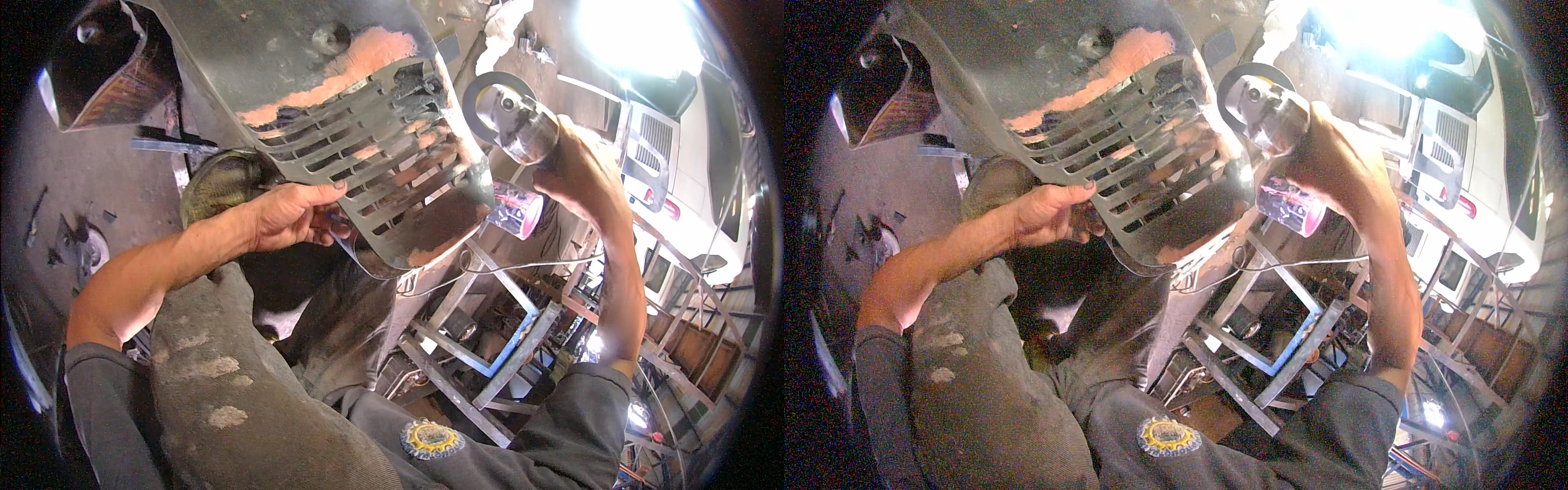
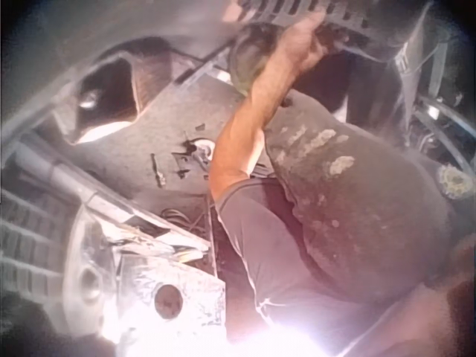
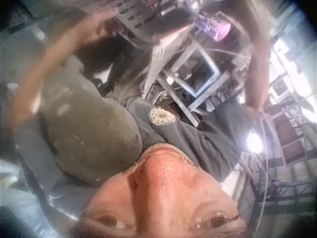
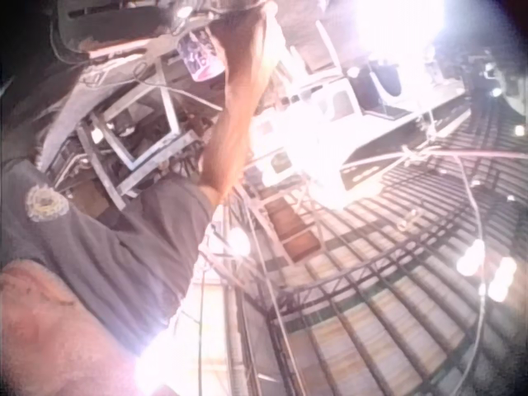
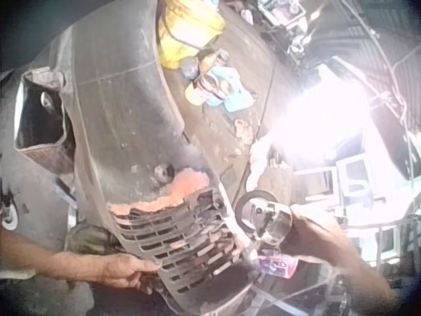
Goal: The person uses a handheld rotary tool to grind and smooth the surface of a large plastic car part, then applies a filler material with a small tool. The part is held and repositioned repeatedly while the person works on its slatted surface.
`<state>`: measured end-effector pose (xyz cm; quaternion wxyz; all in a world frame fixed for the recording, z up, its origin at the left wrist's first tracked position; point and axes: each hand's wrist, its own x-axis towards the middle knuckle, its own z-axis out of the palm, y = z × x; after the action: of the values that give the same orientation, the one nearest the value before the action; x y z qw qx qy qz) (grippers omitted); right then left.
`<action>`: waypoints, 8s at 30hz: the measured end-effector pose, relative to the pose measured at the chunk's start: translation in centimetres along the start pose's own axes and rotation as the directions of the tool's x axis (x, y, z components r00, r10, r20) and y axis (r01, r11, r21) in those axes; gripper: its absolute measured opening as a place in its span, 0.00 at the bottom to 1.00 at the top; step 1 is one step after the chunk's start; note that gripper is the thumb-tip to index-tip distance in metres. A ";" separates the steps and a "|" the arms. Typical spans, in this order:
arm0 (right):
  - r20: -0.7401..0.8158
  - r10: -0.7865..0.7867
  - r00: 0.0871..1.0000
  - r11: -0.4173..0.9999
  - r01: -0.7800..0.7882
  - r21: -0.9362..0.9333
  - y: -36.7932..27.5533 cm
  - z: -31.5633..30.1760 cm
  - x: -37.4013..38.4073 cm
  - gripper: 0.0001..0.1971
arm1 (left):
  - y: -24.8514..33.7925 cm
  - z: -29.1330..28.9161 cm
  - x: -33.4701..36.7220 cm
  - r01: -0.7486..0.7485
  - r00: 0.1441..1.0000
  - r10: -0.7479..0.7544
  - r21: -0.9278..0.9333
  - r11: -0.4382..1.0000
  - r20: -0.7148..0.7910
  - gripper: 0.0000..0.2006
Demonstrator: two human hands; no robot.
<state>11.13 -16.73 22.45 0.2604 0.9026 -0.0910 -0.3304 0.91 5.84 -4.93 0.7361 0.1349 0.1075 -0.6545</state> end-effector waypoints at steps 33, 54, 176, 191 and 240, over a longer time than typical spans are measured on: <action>0.036 -0.084 0.996 -0.946 -0.091 0.311 -14.1 11.8 -4.6 0.23 | 6.2 8.9 -11.5 -0.041 0.997 0.076 0.754 0.656 -0.013 0.47; 0.088 0.193 0.977 -0.967 0.174 0.188 -21.5 13.3 0.2 0.24 | 5.0 6.0 -13.0 0.324 0.828 0.267 0.811 0.488 -0.492 0.46; -0.353 0.187 0.917 -0.948 0.262 0.178 -7.0 15.5 -14.2 0.36 | -0.4 -19.4 -31.5 0.998 0.053 0.784 0.062 -0.019 -0.619 0.23; 0.037 -0.335 0.942 -0.939 -0.337 0.071 -14.2 11.3 -8.2 0.21 | 3.8 -6.5 -28.1 0.544 0.366 0.454 0.583 0.604 -0.812 0.21; 0.300 0.389 0.871 -0.846 0.467 -0.256 -20.9 6.1 -1.5 0.18 | 18.6 18.2 -7.8 0.589 0.774 -0.155 0.788 -0.180 -0.614 0.33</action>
<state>5.87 -1.04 8.27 0.8430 -0.1651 0.3495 -0.3742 18.10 8.96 15.85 0.1499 0.6728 -0.2430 -0.6825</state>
